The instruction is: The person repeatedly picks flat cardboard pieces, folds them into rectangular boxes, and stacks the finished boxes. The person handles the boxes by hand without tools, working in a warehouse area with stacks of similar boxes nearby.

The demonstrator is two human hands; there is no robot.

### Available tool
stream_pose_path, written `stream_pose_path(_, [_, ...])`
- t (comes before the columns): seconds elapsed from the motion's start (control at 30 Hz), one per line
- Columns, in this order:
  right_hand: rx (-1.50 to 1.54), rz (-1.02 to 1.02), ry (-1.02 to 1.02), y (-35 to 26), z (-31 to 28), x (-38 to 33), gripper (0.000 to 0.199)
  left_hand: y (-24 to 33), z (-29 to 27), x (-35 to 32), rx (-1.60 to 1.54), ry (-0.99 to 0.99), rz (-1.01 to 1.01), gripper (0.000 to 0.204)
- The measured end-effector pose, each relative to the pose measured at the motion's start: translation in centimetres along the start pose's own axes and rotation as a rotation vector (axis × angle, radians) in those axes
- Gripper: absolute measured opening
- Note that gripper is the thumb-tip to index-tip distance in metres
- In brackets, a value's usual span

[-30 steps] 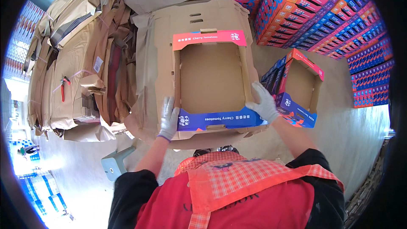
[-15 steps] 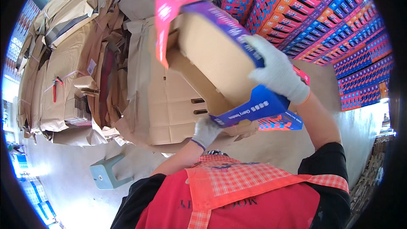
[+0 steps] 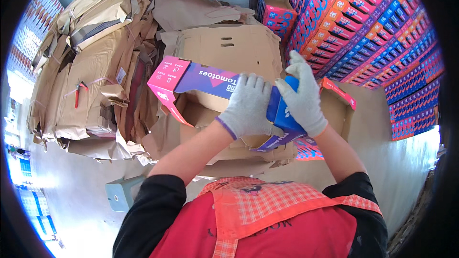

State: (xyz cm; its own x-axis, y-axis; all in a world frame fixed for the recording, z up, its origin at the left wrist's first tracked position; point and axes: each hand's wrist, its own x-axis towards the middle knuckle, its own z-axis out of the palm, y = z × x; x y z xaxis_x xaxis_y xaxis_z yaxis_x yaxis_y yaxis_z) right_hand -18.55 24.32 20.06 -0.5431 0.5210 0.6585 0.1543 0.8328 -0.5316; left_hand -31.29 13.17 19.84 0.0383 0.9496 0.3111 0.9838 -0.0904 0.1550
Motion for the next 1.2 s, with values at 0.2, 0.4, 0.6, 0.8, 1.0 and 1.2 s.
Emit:
stream_pose_path(0.2, [-0.407, -0.134, -0.389, 1.9, -4.9, 0.0, 0.023, -1.0, 0.5, -0.1, -0.042, -0.121, 0.006, 0.094])
stream_pose_path(0.4, [-0.570, -0.499, -0.568, 3.8, -0.6, 2.2, 0.031, -0.4, 0.6, -0.6, -0.065, -0.084, -0.008, 0.096])
stream_pose_path(0.6, [-0.443, 0.145, -0.718, 3.8, 3.0, 2.9, 0.024, 0.1, 2.0, -2.6, -0.197, 0.101, -0.088, 0.114])
stream_pose_path(0.8, [-0.322, -0.231, -0.858, -3.3, 2.1, 0.9, 0.065, -4.1, 2.2, -5.1, -0.826, 0.651, -0.143, 0.054])
stream_pose_path(1.0, [0.066, 0.127, -0.402, 3.4, 1.6, 3.2, 0.068, -4.2, 0.0, -18.1, -0.199, 0.104, -0.021, 0.089])
stream_pose_path(1.2, [0.634, 1.160, -0.738, 12.4, 4.0, -6.8, 0.053, -2.5, -2.9, -19.3, -0.228, 0.264, -0.244, 0.112])
